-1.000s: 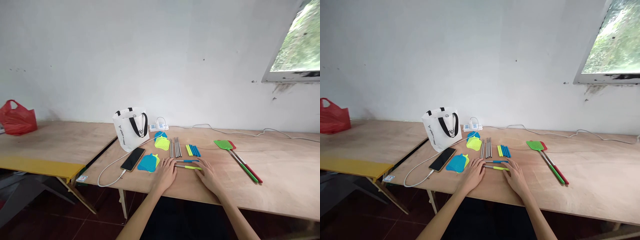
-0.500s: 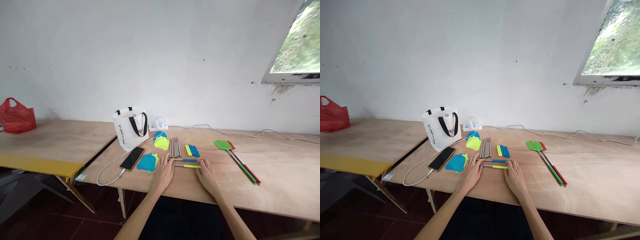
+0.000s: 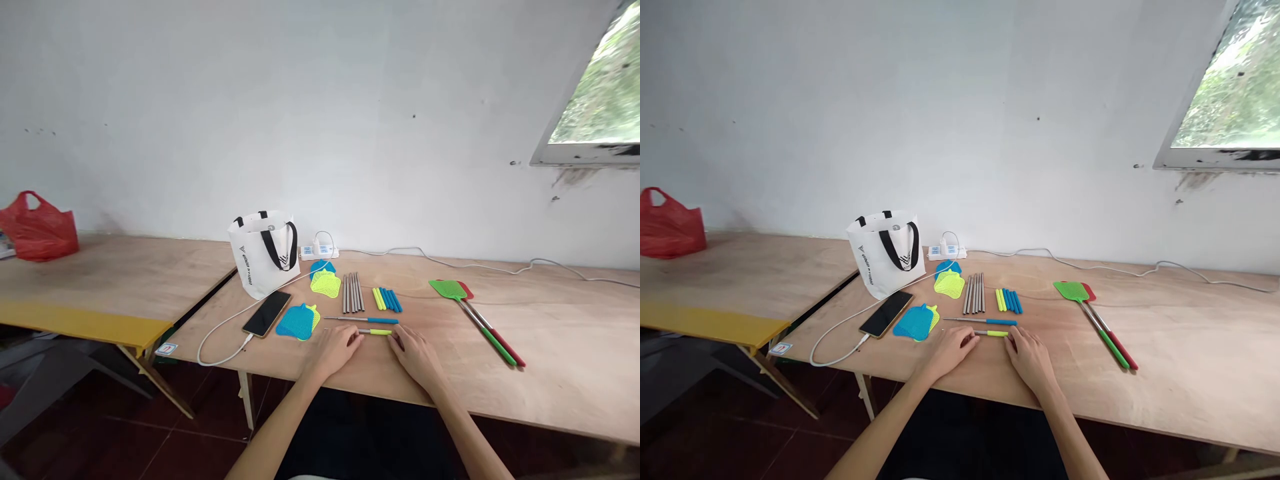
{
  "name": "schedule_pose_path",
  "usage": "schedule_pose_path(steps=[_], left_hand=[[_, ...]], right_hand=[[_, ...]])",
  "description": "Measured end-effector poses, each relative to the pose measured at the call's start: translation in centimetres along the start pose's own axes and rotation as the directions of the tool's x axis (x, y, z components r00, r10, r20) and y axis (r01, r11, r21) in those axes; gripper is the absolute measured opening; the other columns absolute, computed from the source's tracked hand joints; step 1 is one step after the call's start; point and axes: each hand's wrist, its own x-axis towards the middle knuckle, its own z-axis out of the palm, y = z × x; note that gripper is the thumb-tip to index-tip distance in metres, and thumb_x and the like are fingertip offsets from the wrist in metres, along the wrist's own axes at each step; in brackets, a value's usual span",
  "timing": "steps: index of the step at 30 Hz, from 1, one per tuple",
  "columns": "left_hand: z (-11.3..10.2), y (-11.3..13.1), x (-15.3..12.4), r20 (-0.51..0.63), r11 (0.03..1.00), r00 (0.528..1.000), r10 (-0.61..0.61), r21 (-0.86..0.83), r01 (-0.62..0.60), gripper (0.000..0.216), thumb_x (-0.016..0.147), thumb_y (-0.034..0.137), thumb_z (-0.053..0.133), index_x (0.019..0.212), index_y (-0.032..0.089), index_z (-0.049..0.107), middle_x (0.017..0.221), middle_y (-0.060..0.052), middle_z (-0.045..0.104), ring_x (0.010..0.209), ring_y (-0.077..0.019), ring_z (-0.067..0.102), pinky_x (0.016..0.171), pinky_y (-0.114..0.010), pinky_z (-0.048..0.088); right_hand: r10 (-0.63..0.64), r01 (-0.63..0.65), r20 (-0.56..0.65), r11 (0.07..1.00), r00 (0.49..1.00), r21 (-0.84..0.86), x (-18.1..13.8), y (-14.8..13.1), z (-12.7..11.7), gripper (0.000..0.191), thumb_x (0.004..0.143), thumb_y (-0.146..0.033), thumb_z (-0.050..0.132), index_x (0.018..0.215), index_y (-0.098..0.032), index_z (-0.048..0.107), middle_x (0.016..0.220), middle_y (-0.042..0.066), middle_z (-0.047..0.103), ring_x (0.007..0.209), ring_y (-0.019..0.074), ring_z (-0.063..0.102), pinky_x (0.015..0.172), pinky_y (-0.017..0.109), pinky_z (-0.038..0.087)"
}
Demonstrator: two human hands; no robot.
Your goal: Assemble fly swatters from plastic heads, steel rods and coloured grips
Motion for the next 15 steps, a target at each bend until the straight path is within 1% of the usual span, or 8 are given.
schedule_pose_path(steps=[4, 15], left_hand=[[0.26, -0.27, 0.06, -0.005, 1.0, 1.0, 0.012, -0.017, -0.012, 0.024, 0.102, 0.036, 0.051, 0.086, 0.023, 0.063, 0.094, -0.002, 0.074, 0.089, -0.0212, 0.068, 0.074, -0.028, 0.044], [-0.01, 0.05, -0.04, 0.0, 1.0, 1.0, 0.017, 0.009, -0.017, 0.025, 0.103, 0.036, 0.05, 0.086, 0.023, 0.062, 0.095, -0.002, 0.074, 0.09, -0.0215, 0.069, 0.074, -0.028, 0.044]], right_hand=[[-0.005, 0.005, 0.006, 1.0, 1.0, -0.024, -0.03, 0.23, 0.19, 0.022, 0.102, -0.033, 0.037, 0.084, -0.025, 0.05, 0.083, 0.002, 0.066, 0.08, 0.0212, 0.064, 0.074, 0.03, 0.042], [-0.014, 0.014, 0.0, 0.999, 1.0, -0.042, -0.01, 0.38, 0.32, 0.024, 0.102, -0.032, 0.037, 0.084, -0.025, 0.052, 0.083, 0.003, 0.067, 0.079, 0.0211, 0.065, 0.074, 0.031, 0.043]])
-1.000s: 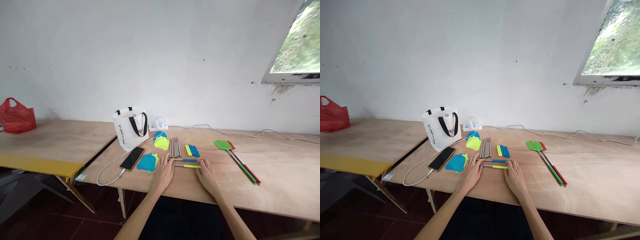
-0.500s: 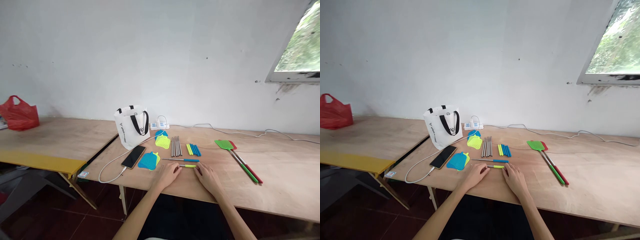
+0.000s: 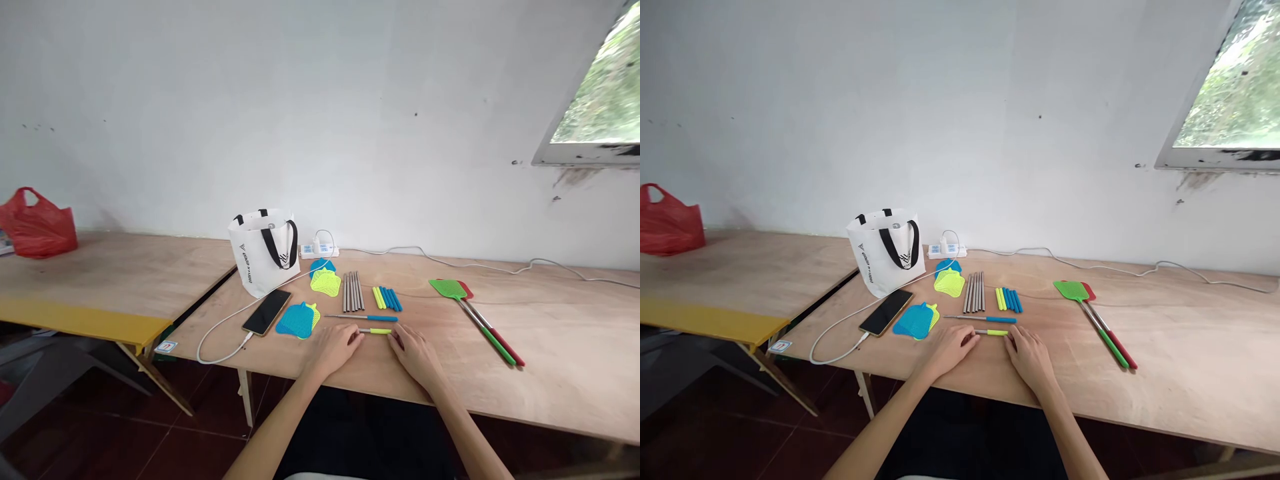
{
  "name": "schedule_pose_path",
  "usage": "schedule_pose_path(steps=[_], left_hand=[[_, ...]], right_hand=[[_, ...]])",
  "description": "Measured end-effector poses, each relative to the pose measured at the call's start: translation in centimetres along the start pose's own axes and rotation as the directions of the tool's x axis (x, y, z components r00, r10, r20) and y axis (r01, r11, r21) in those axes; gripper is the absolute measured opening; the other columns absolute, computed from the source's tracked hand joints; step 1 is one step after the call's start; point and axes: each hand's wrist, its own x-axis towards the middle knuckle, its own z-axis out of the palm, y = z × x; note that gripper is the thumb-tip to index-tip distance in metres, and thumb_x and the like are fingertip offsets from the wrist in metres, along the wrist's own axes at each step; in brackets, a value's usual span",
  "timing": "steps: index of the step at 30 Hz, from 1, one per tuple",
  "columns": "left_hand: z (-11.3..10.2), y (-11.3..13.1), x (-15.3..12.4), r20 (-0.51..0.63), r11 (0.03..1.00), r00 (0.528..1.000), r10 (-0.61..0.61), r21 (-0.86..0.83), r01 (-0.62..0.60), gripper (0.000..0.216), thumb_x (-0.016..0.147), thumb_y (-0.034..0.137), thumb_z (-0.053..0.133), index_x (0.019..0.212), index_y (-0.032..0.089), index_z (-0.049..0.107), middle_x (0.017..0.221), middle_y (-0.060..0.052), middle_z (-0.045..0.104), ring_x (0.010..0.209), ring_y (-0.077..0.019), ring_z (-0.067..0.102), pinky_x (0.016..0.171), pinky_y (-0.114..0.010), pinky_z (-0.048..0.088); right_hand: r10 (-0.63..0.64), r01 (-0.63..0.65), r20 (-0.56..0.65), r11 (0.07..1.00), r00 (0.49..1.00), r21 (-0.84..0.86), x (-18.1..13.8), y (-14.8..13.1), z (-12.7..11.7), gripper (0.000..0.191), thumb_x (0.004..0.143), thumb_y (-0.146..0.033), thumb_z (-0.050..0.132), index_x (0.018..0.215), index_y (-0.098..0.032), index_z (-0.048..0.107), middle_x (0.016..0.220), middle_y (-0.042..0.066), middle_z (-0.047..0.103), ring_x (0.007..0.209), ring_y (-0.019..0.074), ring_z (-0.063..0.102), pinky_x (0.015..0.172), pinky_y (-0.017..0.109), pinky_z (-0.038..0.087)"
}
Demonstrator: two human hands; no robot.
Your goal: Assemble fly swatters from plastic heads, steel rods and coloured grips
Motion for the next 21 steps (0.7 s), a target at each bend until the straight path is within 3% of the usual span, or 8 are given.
schedule_pose_path(steps=[14, 17, 21], left_hand=[[-0.5, 0.4, -0.1, 0.015, 1.0, 1.0, -0.024, -0.013, 0.024, 0.024, 0.101, 0.036, 0.05, 0.087, 0.023, 0.064, 0.093, -0.002, 0.074, 0.089, -0.0215, 0.069, 0.073, -0.028, 0.044], [-2.1, 0.5, -0.3, 0.043, 0.999, 0.998, -0.039, 0.0, 0.039, 0.024, 0.101, 0.037, 0.05, 0.09, 0.024, 0.067, 0.093, -0.002, 0.074, 0.088, -0.0213, 0.069, 0.072, -0.028, 0.045], [-5.9, -0.3, -0.7, 0.042, 0.987, 0.987, -0.152, 0.064, 0.15, 0.018, 0.098, 0.032, 0.052, 0.093, 0.025, 0.068, 0.092, -0.001, 0.074, 0.087, -0.0211, 0.069, 0.073, -0.029, 0.045]], right_hand=[[-0.008, 0.008, 0.007, 1.0, 1.0, 0.006, 0.1, 0.2, 0.3, 0.023, 0.102, -0.032, 0.037, 0.084, -0.025, 0.051, 0.082, 0.003, 0.067, 0.078, 0.0212, 0.063, 0.074, 0.031, 0.043], [-0.004, 0.004, -0.003, 1.0, 1.0, 0.007, 0.1, 0.1, 0.1, 0.024, 0.102, -0.033, 0.037, 0.084, -0.025, 0.051, 0.083, 0.002, 0.067, 0.078, 0.021, 0.064, 0.073, 0.031, 0.042], [-0.013, 0.013, -0.028, 1.0, 1.0, 0.003, 0.0, -0.2, 0.0, 0.023, 0.102, -0.032, 0.038, 0.085, -0.026, 0.052, 0.085, 0.002, 0.068, 0.079, 0.021, 0.064, 0.072, 0.031, 0.042]])
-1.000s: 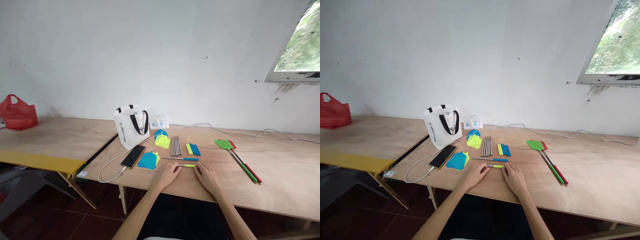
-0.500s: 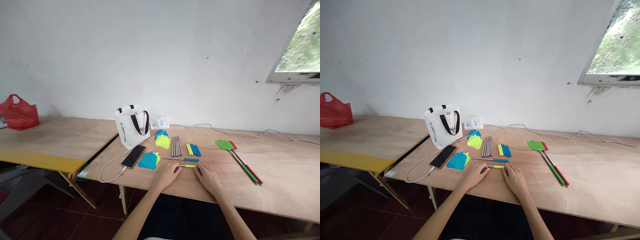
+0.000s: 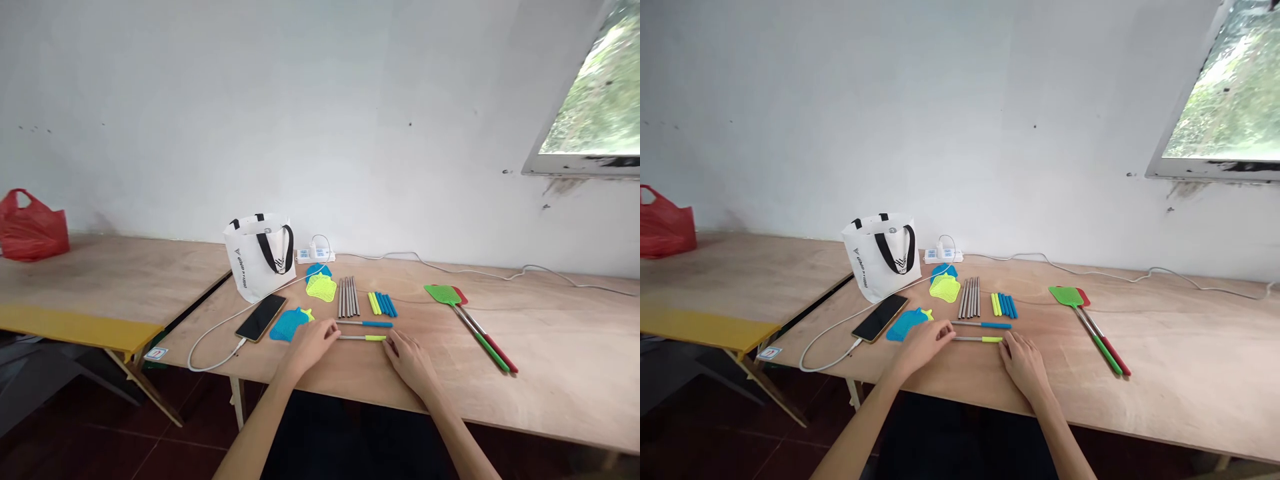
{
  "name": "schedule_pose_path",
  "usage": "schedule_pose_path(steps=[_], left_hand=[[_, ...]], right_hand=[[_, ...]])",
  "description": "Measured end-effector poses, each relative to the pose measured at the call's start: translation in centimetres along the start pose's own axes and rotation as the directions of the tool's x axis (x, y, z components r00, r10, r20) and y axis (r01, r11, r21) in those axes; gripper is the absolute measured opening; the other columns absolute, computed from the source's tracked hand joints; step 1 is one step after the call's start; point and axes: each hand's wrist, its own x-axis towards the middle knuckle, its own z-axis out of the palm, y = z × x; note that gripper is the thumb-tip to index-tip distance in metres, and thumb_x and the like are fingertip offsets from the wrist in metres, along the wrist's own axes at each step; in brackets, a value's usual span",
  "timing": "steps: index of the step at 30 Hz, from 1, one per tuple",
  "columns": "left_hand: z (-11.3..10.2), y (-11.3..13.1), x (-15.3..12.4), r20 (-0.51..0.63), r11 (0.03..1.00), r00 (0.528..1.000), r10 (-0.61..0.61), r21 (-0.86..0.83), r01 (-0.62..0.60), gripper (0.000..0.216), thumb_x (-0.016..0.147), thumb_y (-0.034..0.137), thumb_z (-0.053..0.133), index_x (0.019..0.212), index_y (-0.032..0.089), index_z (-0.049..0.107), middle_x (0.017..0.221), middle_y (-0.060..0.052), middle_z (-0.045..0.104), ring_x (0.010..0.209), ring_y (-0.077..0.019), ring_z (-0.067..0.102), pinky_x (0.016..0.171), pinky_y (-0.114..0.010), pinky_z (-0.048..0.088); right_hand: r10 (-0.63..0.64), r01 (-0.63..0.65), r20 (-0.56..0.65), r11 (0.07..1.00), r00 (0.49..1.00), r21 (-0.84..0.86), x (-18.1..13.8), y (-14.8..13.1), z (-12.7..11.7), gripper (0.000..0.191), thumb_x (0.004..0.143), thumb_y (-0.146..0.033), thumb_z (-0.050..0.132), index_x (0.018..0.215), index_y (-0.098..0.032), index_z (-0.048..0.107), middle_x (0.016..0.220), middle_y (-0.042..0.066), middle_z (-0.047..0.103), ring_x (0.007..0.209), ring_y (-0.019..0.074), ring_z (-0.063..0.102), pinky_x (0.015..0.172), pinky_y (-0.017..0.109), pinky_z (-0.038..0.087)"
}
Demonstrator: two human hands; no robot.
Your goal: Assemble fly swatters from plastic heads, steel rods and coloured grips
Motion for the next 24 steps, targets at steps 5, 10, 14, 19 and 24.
schedule_pose_path(steps=[5, 10, 14, 19, 24], left_hand=[[-3.2, -3.1, -0.6, -0.14, 0.956, 0.979, -0.151, 0.23, 0.181, 0.017, 0.093, 0.03, 0.058, 0.107, 0.023, 0.065, 0.118, -0.008, 0.069, 0.112, -0.0285, 0.061, 0.091, -0.036, 0.046], [-3.2, -4.9, -0.7, -0.058, 0.847, 0.933, -0.355, 0.403, 0.348, 0.052, 0.085, 0.042, 0.069, 0.13, 0.018, 0.057, 0.133, -0.018, 0.063, 0.126, -0.039, 0.052, 0.098, -0.046, 0.042], [-2.9, -5.0, -0.4, -0.028, 0.85, 0.919, -0.393, 0.371, 0.375, 0.064, 0.083, 0.049, 0.072, 0.136, 0.02, 0.053, 0.139, -0.017, 0.061, 0.129, -0.0401, 0.051, 0.1, -0.049, 0.04], [-2.7, -5.1, -0.2, -0.036, 0.848, 0.917, -0.398, 0.367, 0.382, 0.072, 0.078, 0.052, 0.076, 0.137, 0.019, 0.052, 0.132, -0.02, 0.064, 0.125, -0.0399, 0.055, 0.099, -0.047, 0.04], [-2.6, -5.6, 0.0, -0.118, 0.857, 0.93, -0.347, 0.362, 0.366, 0.078, 0.074, 0.044, 0.08, 0.141, 0.021, 0.049, 0.134, -0.017, 0.058, 0.121, -0.0363, 0.057, 0.095, -0.042, 0.042]], right_hand=[[0.006, -0.006, 0.01, 0.999, 1.0, 0.036, 0.1, -0.1, -0.1, 0.024, 0.103, -0.034, 0.038, 0.084, -0.026, 0.051, 0.083, 0.002, 0.066, 0.079, 0.0211, 0.063, 0.073, 0.032, 0.044], [0.008, -0.009, -0.037, 0.999, 0.999, -0.044, 0.1, -0.1, -0.2, 0.029, 0.103, -0.044, 0.04, 0.106, -0.024, 0.06, 0.109, 0.011, 0.067, 0.102, 0.0268, 0.063, 0.088, 0.041, 0.048], [-0.029, 0.031, 0.029, 0.998, 0.999, -0.048, 0.0, 0.0, 0.3, 0.049, 0.106, -0.049, 0.03, 0.151, -0.031, 0.04, 0.154, 0.01, 0.048, 0.14, 0.0283, 0.045, 0.113, 0.057, 0.033], [-0.019, 0.022, 0.101, 0.999, 0.995, -0.023, -0.1, 0.5, 1.3, 0.052, 0.108, -0.046, 0.021, 0.157, -0.033, 0.034, 0.152, 0.008, 0.052, 0.143, 0.0263, 0.043, 0.117, 0.06, 0.03], [-0.066, 0.06, -0.06, 0.994, 0.996, -0.096, -0.2, 1.0, 1.6, 0.046, 0.105, -0.046, 0.033, 0.142, -0.027, 0.054, 0.117, 0.012, 0.065, 0.11, 0.0279, 0.061, 0.11, 0.056, 0.038]])
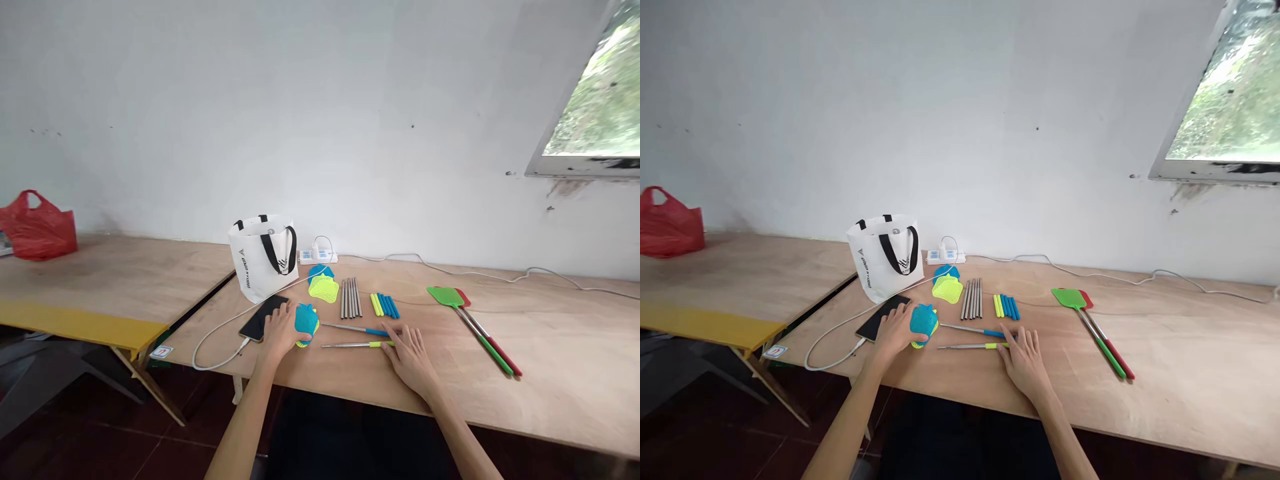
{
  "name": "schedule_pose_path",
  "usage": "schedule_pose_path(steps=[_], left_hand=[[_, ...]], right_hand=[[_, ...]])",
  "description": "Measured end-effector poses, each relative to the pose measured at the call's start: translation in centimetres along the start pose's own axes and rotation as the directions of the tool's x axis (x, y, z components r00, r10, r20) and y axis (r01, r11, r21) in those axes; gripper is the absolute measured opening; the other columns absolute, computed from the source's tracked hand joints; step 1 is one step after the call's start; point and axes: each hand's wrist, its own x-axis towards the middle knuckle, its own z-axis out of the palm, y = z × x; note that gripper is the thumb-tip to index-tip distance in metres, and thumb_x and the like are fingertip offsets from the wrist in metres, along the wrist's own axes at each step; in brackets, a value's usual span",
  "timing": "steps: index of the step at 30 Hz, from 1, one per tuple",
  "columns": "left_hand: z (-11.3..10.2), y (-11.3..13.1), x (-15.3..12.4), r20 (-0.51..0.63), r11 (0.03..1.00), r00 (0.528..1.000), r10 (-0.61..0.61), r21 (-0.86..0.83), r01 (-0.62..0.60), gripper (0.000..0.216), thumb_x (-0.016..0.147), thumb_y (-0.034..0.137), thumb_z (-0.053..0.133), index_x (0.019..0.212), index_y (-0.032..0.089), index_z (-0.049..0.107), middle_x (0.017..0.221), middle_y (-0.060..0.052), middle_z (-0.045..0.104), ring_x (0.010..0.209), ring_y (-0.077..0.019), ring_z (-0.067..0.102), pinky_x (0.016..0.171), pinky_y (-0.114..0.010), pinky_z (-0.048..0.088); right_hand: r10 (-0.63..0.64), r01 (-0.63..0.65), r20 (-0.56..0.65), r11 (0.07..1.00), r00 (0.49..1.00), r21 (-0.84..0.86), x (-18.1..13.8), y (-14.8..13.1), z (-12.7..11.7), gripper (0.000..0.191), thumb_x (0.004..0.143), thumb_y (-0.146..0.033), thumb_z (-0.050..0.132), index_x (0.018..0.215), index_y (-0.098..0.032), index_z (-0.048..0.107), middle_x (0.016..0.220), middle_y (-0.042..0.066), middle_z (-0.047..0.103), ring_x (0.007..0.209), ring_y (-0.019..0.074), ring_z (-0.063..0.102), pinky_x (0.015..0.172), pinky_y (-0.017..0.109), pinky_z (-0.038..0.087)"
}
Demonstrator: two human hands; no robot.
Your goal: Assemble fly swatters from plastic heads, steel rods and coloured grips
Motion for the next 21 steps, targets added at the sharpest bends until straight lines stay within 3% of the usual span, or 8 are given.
schedule_pose_path(steps=[6, 13, 17, 21], left_hand=[[0.1, -0.2, 0.3, 0.029, 0.997, 0.999, 0.031, -0.074, -0.028, 0.076, 0.075, 0.039, 0.08, 0.142, 0.022, 0.048, 0.134, -0.015, 0.056, 0.126, -0.0362, 0.056, 0.096, -0.042, 0.043], [0.5, -1.0, 0.7, 0.028, 0.952, 0.995, 0.1, -0.292, -0.087, 0.072, 0.075, 0.027, 0.076, 0.142, 0.03, 0.048, 0.143, -0.012, 0.051, 0.12, -0.0348, 0.061, 0.088, -0.037, 0.048], [-0.1, -1.6, 0.7, -0.074, 0.827, 0.971, 0.226, -0.513, -0.231, 0.068, 0.076, 0.014, 0.067, 0.14, 0.032, 0.053, 0.14, -0.008, 0.058, 0.118, -0.0311, 0.063, 0.09, -0.036, 0.048], [-0.9, -1.6, 0.6, -0.207, 0.627, 0.959, 0.195, -0.725, -0.284, 0.064, 0.08, 0.022, 0.069, 0.142, 0.028, 0.051, 0.111, -0.007, 0.072, 0.094, -0.0259, 0.069, 0.079, -0.034, 0.052]], right_hand=[[0.022, -0.021, -0.004, 0.992, 1.0, 0.121, 0.1, 0.1, -0.2, 0.026, 0.104, -0.043, 0.041, 0.11, -0.028, 0.061, 0.115, 0.009, 0.066, 0.107, 0.0278, 0.063, 0.103, 0.055, 0.042], [0.019, -0.023, 0.015, 0.938, 1.0, 0.347, 0.7, -0.1, -1.1, 0.013, 0.101, -0.033, 0.048, 0.1, -0.028, 0.06, 0.103, 0.003, 0.074, 0.098, 0.0252, 0.069, 0.11, 0.056, 0.039], [0.02, -0.009, -0.023, 0.922, 1.0, 0.386, 0.8, 0.0, -1.2, 0.018, 0.098, -0.027, 0.05, 0.104, -0.028, 0.067, 0.106, 0.003, 0.076, 0.1, 0.0254, 0.069, 0.109, 0.054, 0.042], [0.046, -0.018, -0.063, 0.924, 0.997, 0.381, 0.9, 0.3, -1.1, 0.023, 0.1, -0.028, 0.047, 0.104, -0.028, 0.069, 0.105, 0.004, 0.076, 0.1, 0.0254, 0.069, 0.111, 0.054, 0.04]])
